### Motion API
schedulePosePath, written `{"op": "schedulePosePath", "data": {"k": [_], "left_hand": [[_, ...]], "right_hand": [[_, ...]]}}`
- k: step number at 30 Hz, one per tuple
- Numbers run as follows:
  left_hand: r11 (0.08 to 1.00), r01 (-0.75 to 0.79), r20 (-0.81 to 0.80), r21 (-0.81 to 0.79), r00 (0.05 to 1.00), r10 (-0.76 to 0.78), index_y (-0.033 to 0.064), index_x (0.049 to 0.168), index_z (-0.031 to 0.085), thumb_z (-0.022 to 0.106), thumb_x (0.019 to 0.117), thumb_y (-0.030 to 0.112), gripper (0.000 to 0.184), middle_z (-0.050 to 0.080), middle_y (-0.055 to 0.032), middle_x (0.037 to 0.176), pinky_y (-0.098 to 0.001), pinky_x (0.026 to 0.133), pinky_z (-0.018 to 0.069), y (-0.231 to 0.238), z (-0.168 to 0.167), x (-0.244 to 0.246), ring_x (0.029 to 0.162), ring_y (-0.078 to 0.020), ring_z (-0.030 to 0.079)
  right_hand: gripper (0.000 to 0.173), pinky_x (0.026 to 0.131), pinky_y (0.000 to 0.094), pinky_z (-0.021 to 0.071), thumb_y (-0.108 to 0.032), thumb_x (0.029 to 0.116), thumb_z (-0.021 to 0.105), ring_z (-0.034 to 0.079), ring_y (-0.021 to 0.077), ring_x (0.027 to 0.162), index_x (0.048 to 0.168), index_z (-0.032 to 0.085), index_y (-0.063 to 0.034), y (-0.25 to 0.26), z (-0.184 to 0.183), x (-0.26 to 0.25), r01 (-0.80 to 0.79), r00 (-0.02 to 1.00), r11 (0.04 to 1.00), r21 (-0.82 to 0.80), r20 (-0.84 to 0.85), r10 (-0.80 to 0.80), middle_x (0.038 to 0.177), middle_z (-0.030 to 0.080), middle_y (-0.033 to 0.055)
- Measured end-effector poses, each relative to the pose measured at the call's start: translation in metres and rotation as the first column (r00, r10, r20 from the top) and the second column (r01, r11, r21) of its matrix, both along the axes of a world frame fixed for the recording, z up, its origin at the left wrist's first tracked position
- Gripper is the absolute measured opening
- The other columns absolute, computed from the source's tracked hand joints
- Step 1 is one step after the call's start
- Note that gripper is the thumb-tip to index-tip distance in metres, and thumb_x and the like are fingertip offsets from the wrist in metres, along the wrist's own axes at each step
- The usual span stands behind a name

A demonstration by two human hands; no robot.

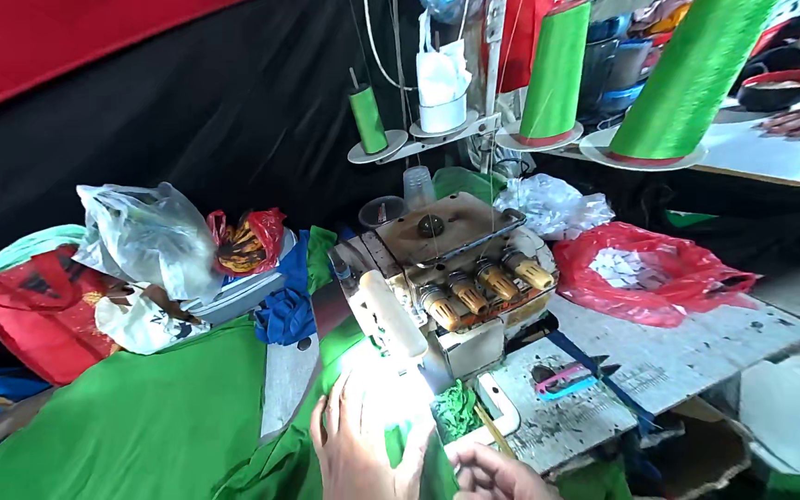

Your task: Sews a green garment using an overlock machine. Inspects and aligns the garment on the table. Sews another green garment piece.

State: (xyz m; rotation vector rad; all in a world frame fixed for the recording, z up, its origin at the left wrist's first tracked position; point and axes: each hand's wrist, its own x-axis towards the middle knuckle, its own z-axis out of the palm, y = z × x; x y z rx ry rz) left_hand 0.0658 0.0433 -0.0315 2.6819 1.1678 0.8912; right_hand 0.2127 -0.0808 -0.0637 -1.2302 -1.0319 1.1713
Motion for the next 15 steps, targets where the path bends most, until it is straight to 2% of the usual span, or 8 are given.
{"op": "schedulePosePath", "data": {"k": [2,5,9,15], "left_hand": [[0.999,0.004,0.042,0.043,0.999,-0.006,0.0040,0.126,0.071,0.056,0.0940,0.061,0.067,0.065,-0.0222,0.132,-0.0647,0.106,0.0391,0.003,-0.005,0.002,0.127,-0.0431,0.058],[0.998,-0.009,0.039,0.064,0.999,0.007,0.0034,0.124,0.072,0.062,0.0910,0.056,0.063,0.065,-0.0244,0.131,-0.0658,0.103,0.0405,0.002,-0.005,0.008,0.124,-0.0459,0.059],[0.993,-0.069,-0.004,0.093,0.998,0.069,0.0024,0.125,0.071,0.061,0.0918,0.057,0.064,0.065,-0.0218,0.132,-0.0642,0.106,0.0371,-0.009,-0.008,0.012,0.126,-0.0415,0.059],[0.995,-0.070,-0.034,0.071,0.997,0.073,0.0016,0.124,0.071,0.064,0.0861,0.062,0.072,0.064,-0.0223,0.134,-0.0620,0.105,0.0397,-0.002,-0.004,0.010,0.128,-0.0413,0.058]], "right_hand": [[0.031,0.073,0.0237,0.0498,-0.014,0.1009,0.060,0.058,0.0020,0.074,0.123,0.060,0.0071,0.002,0.000,0.001,-0.003,0.999,1.000,-0.003,0.046,0.004,0.085,0.064,0.0000],[0.020,0.080,0.0250,0.0550,-0.006,0.0981,0.061,0.066,0.0051,0.083,0.109,0.067,0.0096,0.002,-0.001,0.007,0.077,0.988,0.996,0.054,0.129,-0.083,0.092,0.071,0.0096],[0.016,0.079,0.0220,0.0537,-0.006,0.0984,0.061,0.065,0.0013,0.082,0.106,0.066,0.0077,-0.002,-0.007,0.016,0.046,0.990,0.999,0.020,0.131,-0.048,0.091,0.069,0.0054],[0.018,0.077,0.0223,0.0528,-0.008,0.0993,0.061,0.063,0.0024,0.079,0.106,0.066,0.0074,0.001,-0.010,0.013,0.052,0.989,0.999,0.003,0.141,-0.051,0.089,0.068,0.0068]]}}
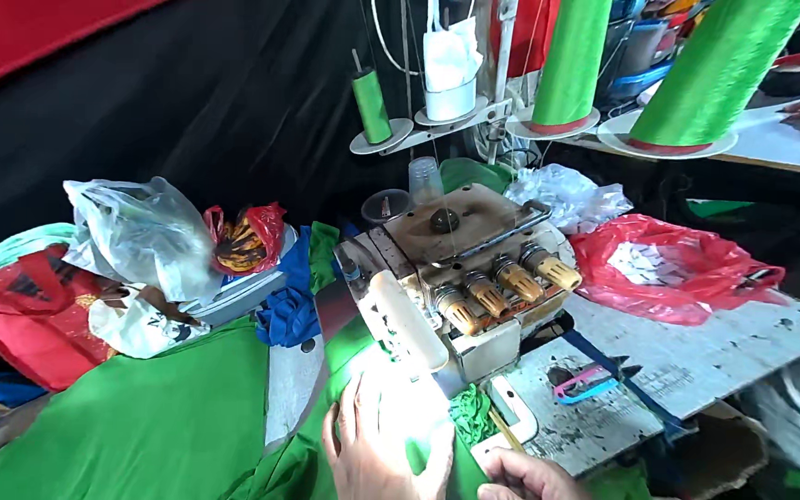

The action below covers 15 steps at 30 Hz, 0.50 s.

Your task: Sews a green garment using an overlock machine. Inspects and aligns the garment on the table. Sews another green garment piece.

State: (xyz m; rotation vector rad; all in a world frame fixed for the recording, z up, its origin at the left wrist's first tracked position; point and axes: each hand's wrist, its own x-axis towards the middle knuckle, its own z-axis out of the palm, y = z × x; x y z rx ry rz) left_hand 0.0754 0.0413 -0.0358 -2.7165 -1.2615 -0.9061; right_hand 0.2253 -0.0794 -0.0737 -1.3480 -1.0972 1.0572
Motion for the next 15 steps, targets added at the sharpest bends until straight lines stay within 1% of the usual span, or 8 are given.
{"op": "schedulePosePath", "data": {"k": [3,5,7,9,10,11,13,15], "left_hand": [[1.000,0.019,0.023,-0.022,1.000,-0.018,-0.0016,0.124,0.070,0.061,0.0864,0.064,0.076,0.063,-0.0221,0.136,-0.0616,0.105,0.0410,0.009,0.003,-0.001,0.128,-0.0411,0.058],[0.992,0.093,0.067,-0.082,0.994,-0.087,-0.0038,0.129,0.066,0.063,0.0861,0.061,0.078,0.061,-0.0237,0.137,-0.0658,0.106,0.0387,0.026,0.004,-0.004,0.130,-0.0435,0.056],[0.970,0.194,0.121,-0.145,0.977,-0.178,0.0002,0.135,0.062,0.064,0.0877,0.057,0.074,0.060,-0.0200,0.139,-0.0659,0.109,0.0367,0.047,0.002,-0.010,0.133,-0.0405,0.053],[0.942,0.276,0.201,-0.190,0.950,-0.237,0.0031,0.141,0.058,0.060,0.0882,0.064,0.081,0.056,-0.0171,0.147,-0.0627,0.114,0.0328,0.061,0.000,-0.019,0.141,-0.0368,0.047],[0.928,0.305,0.259,-0.213,0.934,-0.248,0.0039,0.143,0.056,0.058,0.0885,0.068,0.084,0.051,-0.0176,0.151,-0.0631,0.115,0.0317,0.063,-0.001,-0.025,0.143,-0.0380,0.043],[0.918,0.314,0.306,-0.243,0.922,-0.235,0.0049,0.146,0.053,0.056,0.0882,0.072,0.089,0.044,-0.0177,0.157,-0.0639,0.116,0.0299,0.063,0.000,-0.034,0.146,-0.0392,0.037],[0.899,0.241,0.334,-0.365,0.935,-0.115,0.0057,0.153,0.043,0.056,0.0815,0.081,0.105,0.032,-0.0175,0.164,-0.0640,0.118,0.0274,0.060,-0.003,-0.059,0.151,-0.0404,0.027],[0.868,0.122,0.223,-0.482,0.975,-0.013,-0.0018,0.157,0.031,0.058,0.0740,0.087,0.124,0.026,-0.0252,0.165,-0.0700,0.117,0.0204,0.059,-0.015,-0.088,0.151,-0.0477,0.022]], "right_hand": [[0.016,0.077,0.0213,0.0524,-0.008,0.0998,0.060,0.063,0.0016,0.079,0.105,0.066,0.0060,0.005,0.002,0.000,0.001,1.000,1.000,0.021,-0.013,0.000,0.088,0.068,0.0051],[0.015,0.074,0.0193,0.0514,-0.008,0.0983,0.063,0.061,0.0003,0.077,0.101,0.067,0.0056,0.012,0.005,-0.002,0.023,1.000,0.997,0.069,0.009,-0.023,0.086,0.067,0.0042],[0.013,0.072,0.0165,0.0521,-0.009,0.0957,0.066,0.062,-0.0018,0.076,0.097,0.069,0.0035,0.020,0.003,-0.006,0.056,0.998,0.988,0.145,0.006,-0.057,0.085,0.068,0.0018],[0.009,0.074,0.0149,0.0545,-0.008,0.0943,0.067,0.064,-0.0035,0.079,0.098,0.068,-0.0002,0.025,0.003,-0.010,0.079,0.995,0.984,0.161,-0.066,-0.070,0.087,0.068,-0.0028],[0.008,0.075,0.0153,0.0556,-0.007,0.0934,0.068,0.065,-0.0034,0.080,0.099,0.067,-0.0017,0.024,0.004,-0.011,0.084,0.991,0.986,0.145,-0.113,-0.068,0.089,0.069,-0.0043],[0.008,0.076,0.0159,0.0560,-0.006,0.0926,0.069,0.066,-0.0032,0.081,0.100,0.066,-0.0030,0.022,0.006,-0.011,0.079,0.986,0.989,0.121,-0.154,-0.060,0.089,0.070,-0.0054],[0.014,0.081,0.0175,0.0572,-0.007,0.0935,0.069,0.068,-0.0021,0.088,0.107,0.069,-0.0022,0.011,0.007,-0.009,0.037,0.980,0.997,0.073,-0.195,-0.022,0.096,0.073,-0.0041],[0.023,0.085,0.0183,0.0565,-0.008,0.0958,0.067,0.068,-0.0015,0.093,0.117,0.067,0.0001,0.000,0.009,-0.007,-0.009,0.982,0.999,0.033,-0.187,0.015,0.104,0.073,-0.0018]]}}
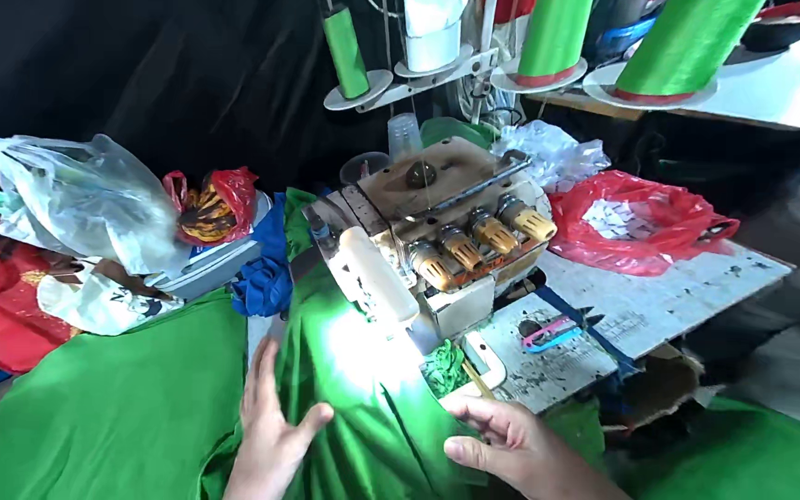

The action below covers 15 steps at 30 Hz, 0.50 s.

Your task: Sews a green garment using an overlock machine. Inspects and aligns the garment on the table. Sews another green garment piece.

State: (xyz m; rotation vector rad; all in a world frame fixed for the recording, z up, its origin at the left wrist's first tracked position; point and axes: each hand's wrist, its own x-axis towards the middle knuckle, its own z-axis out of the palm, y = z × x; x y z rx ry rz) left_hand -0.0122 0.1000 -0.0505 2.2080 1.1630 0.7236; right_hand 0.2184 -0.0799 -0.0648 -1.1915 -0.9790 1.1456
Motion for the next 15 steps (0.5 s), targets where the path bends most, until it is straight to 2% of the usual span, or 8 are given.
{"op": "schedulePosePath", "data": {"k": [3,5,6,7,9,10,12,15], "left_hand": [[1.000,0.004,-0.249,-0.026,0.969,-0.010,-0.0130,0.154,0.027,0.074,0.0708,0.073,0.129,0.034,-0.0374,0.155,-0.0775,0.113,0.0163,-0.020,-0.009,-0.025,0.143,-0.0589,0.031],[1.000,0.002,-0.269,0.008,0.963,0.000,-0.0169,0.147,0.039,0.085,0.0744,0.050,0.109,0.050,-0.0396,0.141,-0.0777,0.108,0.0255,-0.034,-0.004,-0.034,0.129,-0.0604,0.048],[1.000,-0.003,-0.221,-0.004,0.975,0.002,-0.0171,0.138,0.049,0.086,0.0779,0.037,0.089,0.061,-0.0363,0.128,-0.0733,0.105,0.0349,-0.037,0.001,-0.039,0.118,-0.0549,0.058],[0.999,0.002,-0.155,-0.044,0.988,-0.009,-0.0136,0.124,0.062,0.083,0.0819,0.025,0.061,0.071,-0.0261,0.111,-0.0613,0.100,0.0478,-0.038,0.007,-0.046,0.106,-0.0401,0.068],[0.971,0.062,0.069,-0.231,0.996,-0.047,0.0023,0.105,0.070,0.072,0.0889,0.006,0.016,0.076,0.0051,0.093,-0.0289,0.088,0.0595,-0.034,0.022,-0.056,0.091,-0.0030,0.072],[0.938,0.124,0.185,-0.324,0.981,-0.065,0.0062,0.111,0.068,0.064,0.0928,0.001,0.019,0.076,0.0118,0.098,-0.0250,0.090,0.0587,-0.031,0.030,-0.059,0.095,0.0021,0.070],[0.896,0.158,0.284,-0.416,0.958,-0.037,0.0055,0.122,0.060,0.056,0.0969,0.000,0.026,0.073,0.0116,0.108,-0.0254,0.096,0.0561,-0.030,0.044,-0.057,0.103,0.0013,0.068],[0.875,0.039,0.251,-0.483,0.963,0.096,0.0007,0.119,0.058,0.052,0.0967,-0.003,0.023,0.073,0.0091,0.104,-0.0197,0.090,0.0561,-0.044,0.070,-0.032,0.098,0.0028,0.068]], "right_hand": [[0.032,0.084,0.0224,0.0591,-0.005,0.0968,0.064,0.071,0.0028,0.094,0.128,0.061,0.0004,-0.009,-0.001,0.001,0.034,0.997,0.999,-0.012,0.063,-0.033,0.107,0.074,0.0016],[0.037,0.077,0.0225,0.0594,-0.004,0.0943,0.067,0.071,0.0042,0.087,0.130,0.058,0.0003,-0.009,-0.007,-0.001,0.111,0.977,0.992,0.062,0.174,-0.120,0.102,0.075,0.0024],[0.039,0.073,0.0218,0.0588,-0.005,0.0928,0.069,0.070,0.0045,0.083,0.130,0.057,0.0002,-0.008,-0.011,-0.002,0.144,0.961,0.983,0.115,0.221,-0.167,0.098,0.075,0.0026],[0.041,0.071,0.0209,0.0583,-0.006,0.0915,0.071,0.070,0.0042,0.080,0.129,0.056,-0.0005,-0.008,-0.015,-0.003,0.167,0.946,0.973,0.156,0.252,-0.203,0.096,0.074,0.0020],[0.043,0.070,0.0197,0.0584,-0.007,0.0893,0.074,0.070,0.0036,0.080,0.128,0.055,-0.0011,-0.007,-0.017,-0.006,0.196,0.935,0.961,0.197,0.258,-0.243,0.095,0.074,0.0014],[0.044,0.071,0.0199,0.0590,-0.007,0.0889,0.074,0.071,0.0038,0.082,0.128,0.055,-0.0004,-0.007,-0.016,-0.007,0.203,0.937,0.958,0.204,0.245,-0.250,0.098,0.074,0.0021],[0.042,0.071,0.0199,0.0593,-0.005,0.0879,0.074,0.070,0.0041,0.085,0.125,0.055,0.0014,-0.005,-0.015,-0.009,0.219,0.936,0.948,0.231,0.225,-0.271,0.105,0.073,0.0049],[0.034,0.072,0.0183,0.0595,-0.005,0.0900,0.072,0.070,0.0032,0.086,0.120,0.058,0.0015,-0.004,-0.017,-0.010,0.225,0.919,0.922,0.315,0.244,-0.308,0.103,0.072,0.0059]]}}
